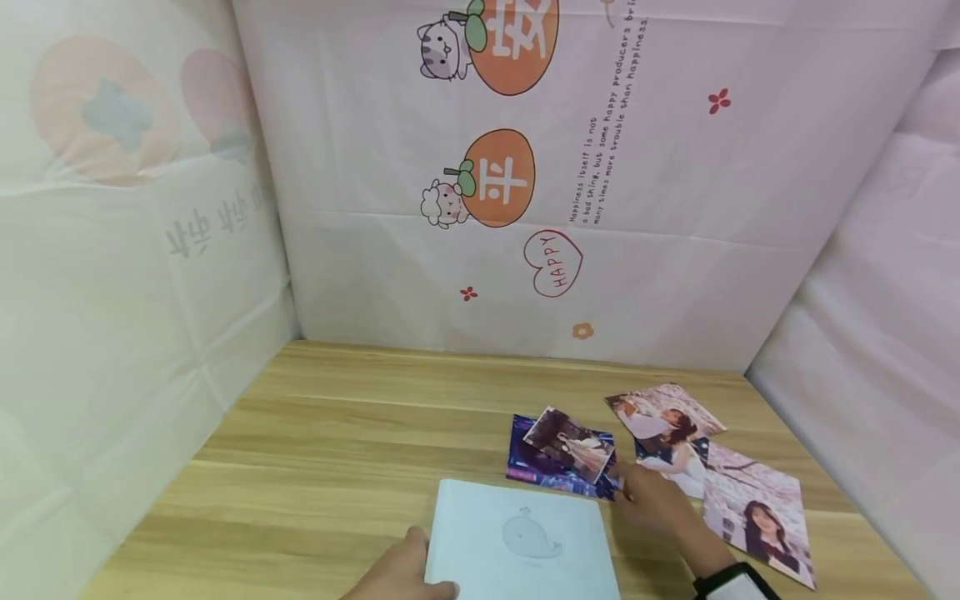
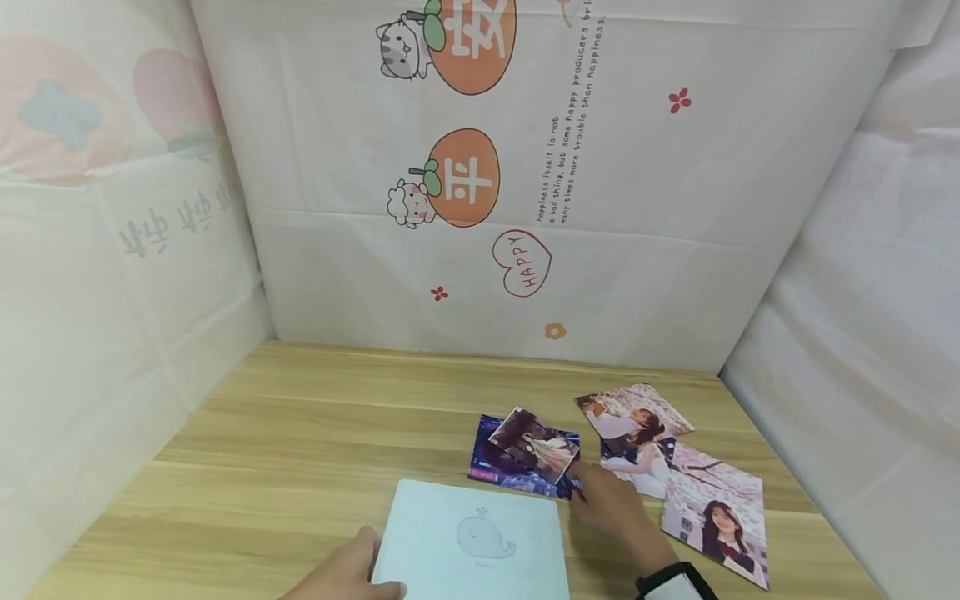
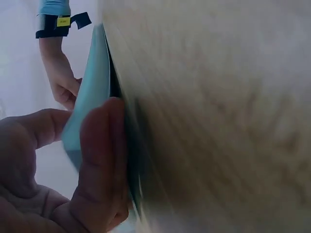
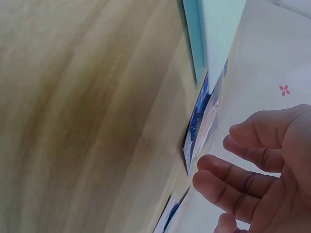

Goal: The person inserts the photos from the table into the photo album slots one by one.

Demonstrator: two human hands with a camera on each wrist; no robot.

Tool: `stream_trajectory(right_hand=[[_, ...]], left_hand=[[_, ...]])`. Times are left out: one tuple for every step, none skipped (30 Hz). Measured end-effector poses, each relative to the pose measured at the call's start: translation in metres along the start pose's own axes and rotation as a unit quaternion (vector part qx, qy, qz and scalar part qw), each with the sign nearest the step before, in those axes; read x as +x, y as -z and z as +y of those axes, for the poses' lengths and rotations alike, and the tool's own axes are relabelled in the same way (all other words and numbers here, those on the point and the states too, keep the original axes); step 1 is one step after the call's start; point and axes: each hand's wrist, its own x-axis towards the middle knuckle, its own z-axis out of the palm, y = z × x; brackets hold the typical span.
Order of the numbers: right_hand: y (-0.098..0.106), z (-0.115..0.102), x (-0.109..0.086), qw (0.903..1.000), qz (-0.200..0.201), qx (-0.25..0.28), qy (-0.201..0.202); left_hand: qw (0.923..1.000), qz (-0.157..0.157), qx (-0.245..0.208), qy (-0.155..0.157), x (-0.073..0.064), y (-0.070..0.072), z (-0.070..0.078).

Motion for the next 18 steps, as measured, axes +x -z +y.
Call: stream_trajectory(right_hand=[[-0.001,0.001,0.0,1.0,-0.002,-0.001,-0.001],[-0.001,0.001,0.0,1.0,-0.005,0.0,-0.002],[-0.002,0.002,0.0,1.0,-0.007,0.001,-0.002],[-0.002,0.002,0.0,1.0,-0.007,0.001,0.0],[-0.002,0.002,0.0,1.0,-0.007,0.001,0.001],[-0.002,0.001,0.0,1.0,-0.006,0.001,0.001],[-0.001,0.001,0.001,1.0,-0.005,-0.001,0.003],[-0.001,0.001,0.001,1.0,-0.004,-0.001,0.003],[-0.001,0.001,0.001,1.0,-0.002,-0.002,0.004],[-0.001,0.0,0.001,1.0,0.0,-0.002,0.004],[-0.001,0.0,0.001,1.0,0.001,-0.003,0.004],[-0.001,0.0,0.001,1.0,0.001,-0.002,0.003],[-0.001,0.0,0.001,1.0,-0.001,-0.001,0.001],[-0.002,-0.001,0.002,1.0,-0.004,0.0,-0.002],[-0.002,-0.001,0.002,0.9999,-0.008,0.002,-0.005],[-0.002,-0.002,0.002,0.9999,-0.013,0.004,-0.01],[-0.002,-0.002,0.002,0.9997,-0.018,0.005,-0.016],[-0.003,-0.002,0.002,0.9995,-0.022,0.007,-0.021]], left_hand=[[0.9999,0.001,0.014,-0.004,0.001,-0.001,0.0],[0.9996,0.003,0.029,-0.007,0.001,-0.001,0.001],[0.9988,0.006,0.046,-0.013,0.001,-0.002,0.002],[0.9983,0.006,0.055,-0.015,0.001,-0.002,0.003],[0.9982,0.002,0.058,-0.013,0.001,-0.003,0.004],[0.9984,-0.002,0.055,-0.011,0.002,-0.003,0.005],[0.9986,-0.007,0.051,-0.01,0.002,-0.004,0.006],[0.9986,-0.012,0.051,-0.01,0.003,-0.004,0.006],[0.9984,-0.015,0.052,-0.012,0.003,-0.005,0.007],[0.9983,-0.019,0.054,-0.015,0.005,-0.005,0.008],[0.9977,-0.021,0.061,-0.022,0.007,-0.005,0.009],[0.9973,-0.023,0.065,-0.026,0.009,-0.005,0.009],[0.9965,-0.024,0.073,-0.033,0.011,-0.005,0.01],[0.9957,-0.025,0.079,-0.039,0.014,-0.005,0.011],[0.9948,-0.025,0.089,-0.045,0.017,-0.004,0.012],[0.9937,-0.024,0.098,-0.049,0.019,-0.004,0.012],[0.9929,-0.023,0.104,-0.051,0.021,-0.003,0.013],[0.9931,-0.024,0.104,-0.048,0.023,-0.003,0.013]])
